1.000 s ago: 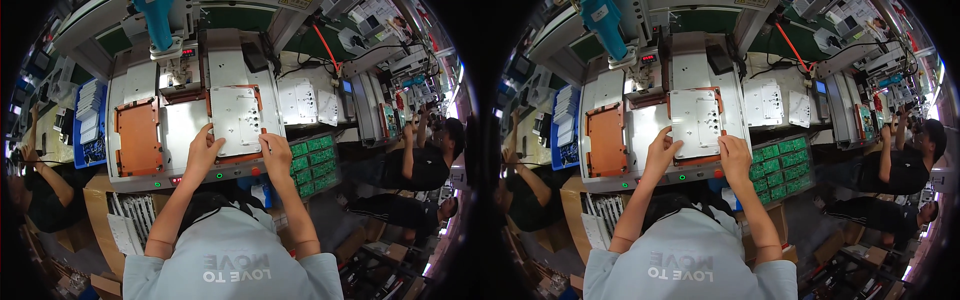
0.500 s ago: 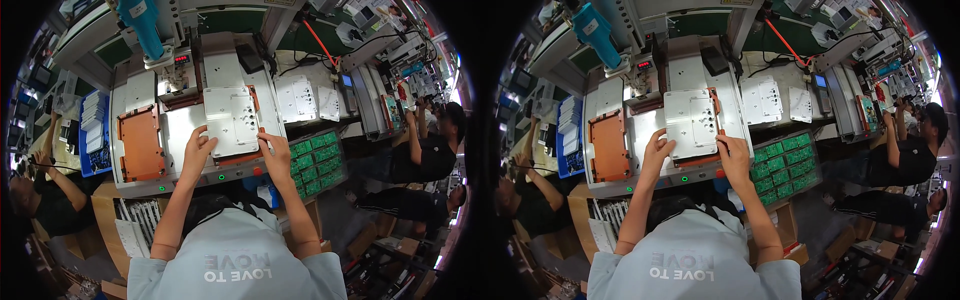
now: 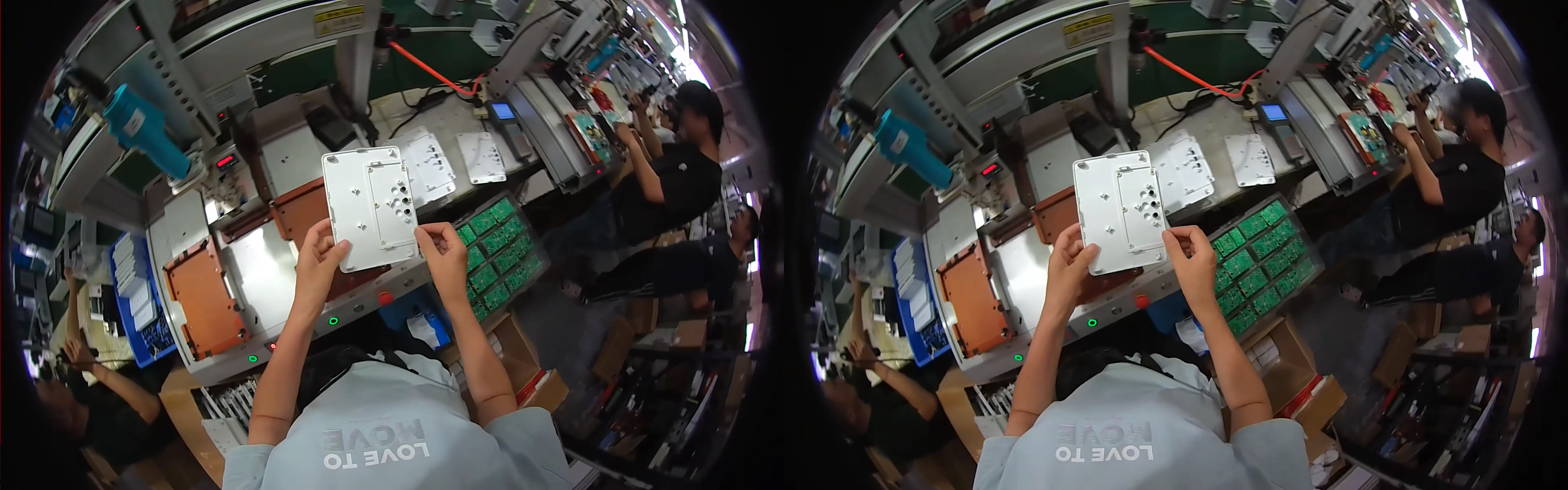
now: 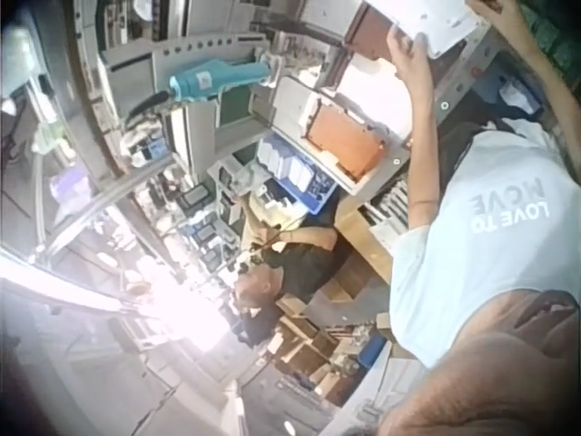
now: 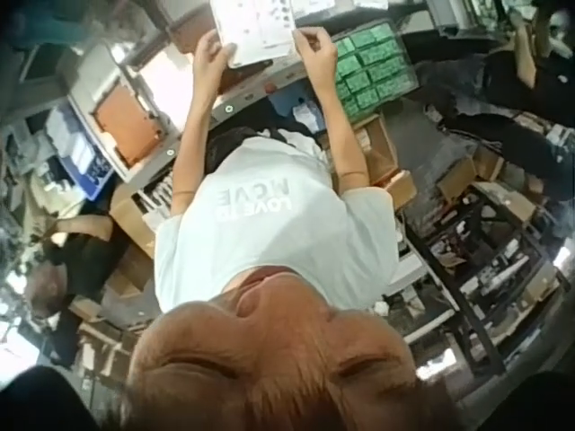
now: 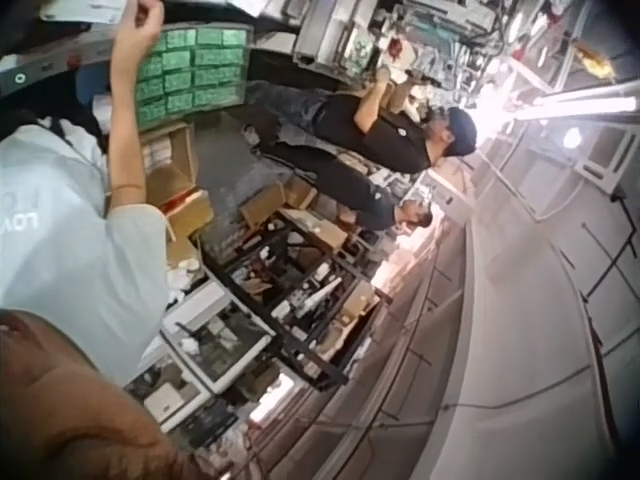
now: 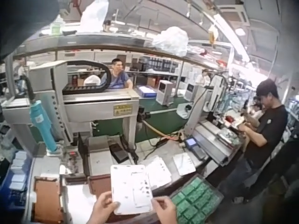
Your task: Assembling, inspecting, and packaging plastic housings for electronic components on a production line.
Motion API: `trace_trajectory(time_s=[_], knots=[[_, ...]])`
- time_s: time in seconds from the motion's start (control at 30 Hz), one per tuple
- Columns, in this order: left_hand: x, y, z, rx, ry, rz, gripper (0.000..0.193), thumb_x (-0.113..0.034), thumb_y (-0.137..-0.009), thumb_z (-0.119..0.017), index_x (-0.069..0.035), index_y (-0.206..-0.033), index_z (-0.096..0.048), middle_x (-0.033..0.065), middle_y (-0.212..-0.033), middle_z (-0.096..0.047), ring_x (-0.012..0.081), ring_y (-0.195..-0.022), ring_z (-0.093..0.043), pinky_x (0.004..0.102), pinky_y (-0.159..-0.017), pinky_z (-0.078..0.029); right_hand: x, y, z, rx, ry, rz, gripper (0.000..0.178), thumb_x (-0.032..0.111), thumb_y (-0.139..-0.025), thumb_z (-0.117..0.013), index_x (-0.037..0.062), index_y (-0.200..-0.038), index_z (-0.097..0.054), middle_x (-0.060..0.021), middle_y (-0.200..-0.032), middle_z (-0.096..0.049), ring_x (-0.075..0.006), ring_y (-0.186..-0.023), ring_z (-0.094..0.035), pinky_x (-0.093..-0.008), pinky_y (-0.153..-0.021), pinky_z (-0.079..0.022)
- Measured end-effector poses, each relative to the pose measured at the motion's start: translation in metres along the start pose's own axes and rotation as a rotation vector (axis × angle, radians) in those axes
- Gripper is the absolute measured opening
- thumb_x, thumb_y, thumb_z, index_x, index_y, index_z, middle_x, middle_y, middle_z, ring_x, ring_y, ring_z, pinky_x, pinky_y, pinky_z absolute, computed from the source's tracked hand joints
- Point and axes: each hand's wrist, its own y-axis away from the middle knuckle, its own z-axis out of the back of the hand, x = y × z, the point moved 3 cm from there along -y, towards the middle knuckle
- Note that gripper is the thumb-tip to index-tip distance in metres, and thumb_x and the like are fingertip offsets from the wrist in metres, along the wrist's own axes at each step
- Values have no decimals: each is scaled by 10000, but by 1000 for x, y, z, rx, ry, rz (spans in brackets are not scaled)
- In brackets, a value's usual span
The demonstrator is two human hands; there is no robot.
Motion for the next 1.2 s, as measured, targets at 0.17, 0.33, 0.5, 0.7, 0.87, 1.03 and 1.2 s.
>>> trace_trajectory(time_s=[0.17, 0.33, 0.5, 0.7, 0.87, 1.03, 1.2], knots=[[5, -15, -28, 83, 35, 17, 422, -63, -893, -567, 8, -1280, -412, 61, -911, -624, 98, -851, -592, 226, -747, -451, 3, -1, 25, -88, -95, -95, 130, 91, -876, -638, -6, -954, -602, -8, -849, -625, -46, -766, -562, -189, -696, -452], [12, -31, -48, 161, 24, 4, 431, -68, -893, -574, 19, -1281, -407, 52, -891, -626, 94, -826, -589, 227, -725, -452, -3, -3, 45, -183, -192, -76, 143, 129, -904, -606, -8, -948, -605, -10, -840, -626, -53, -743, -562, -197, -670, -450], [15, -43, -72, 217, 24, 93, 446, -84, -892, -584, 24, -1284, -402, 43, -874, -620, 85, -796, -573, 221, -717, -440, -8, -5, 64, -265, -197, -97, 186, 171, -927, -577, -7, -972, -608, -10, -859, -623, -56, -762, -551, -203, -697, -443], [20, -65, -103, 317, -1, 74, 469, -93, -889, -592, 21, -1299, -393, 21, -861, -607, 79, -793, -556, 214, -719, -417, -26, -13, 83, -394, -231, -90, 188, 172, -915, -595, -4, -978, -606, -15, -865, -618, -63, -781, -548, -210, -717, -438], [40, -91, -126, 405, -2, 65, 484, -137, -876, -621, -17, -1294, -409, -39, -766, -545, 32, -692, -497, 176, -600, -352, -34, -20, 100, -496, -302, -63, 186, 164, -896, -622, -6, -968, -600, -25, -877, -618, -69, -791, -550, -214, -725, -437], [51, -107, -136, 484, 64, 143, 452, -164, -901, -578, -99, -1295, -366, -8, -951, -550, 59, -795, -538, 207, -595, -414, -43, -28, 103, -523, -290, -73, 167, 139, -898, -616, -8, -972, -588, -43, -916, -617, -94, -862, -570, -231, -793, -447], [36, -107, -145, 474, 190, 246, 533, -117, -882, -564, -129, -1324, -267, 64, -1079, -532, 157, -926, -580, 312, -717, -525, -45, -36, 97, -520, -288, -58, 154, 132, -899, -616, -5, -962, -587, -39, -911, -617, -88, -856, -569, -229, -780, -444]])
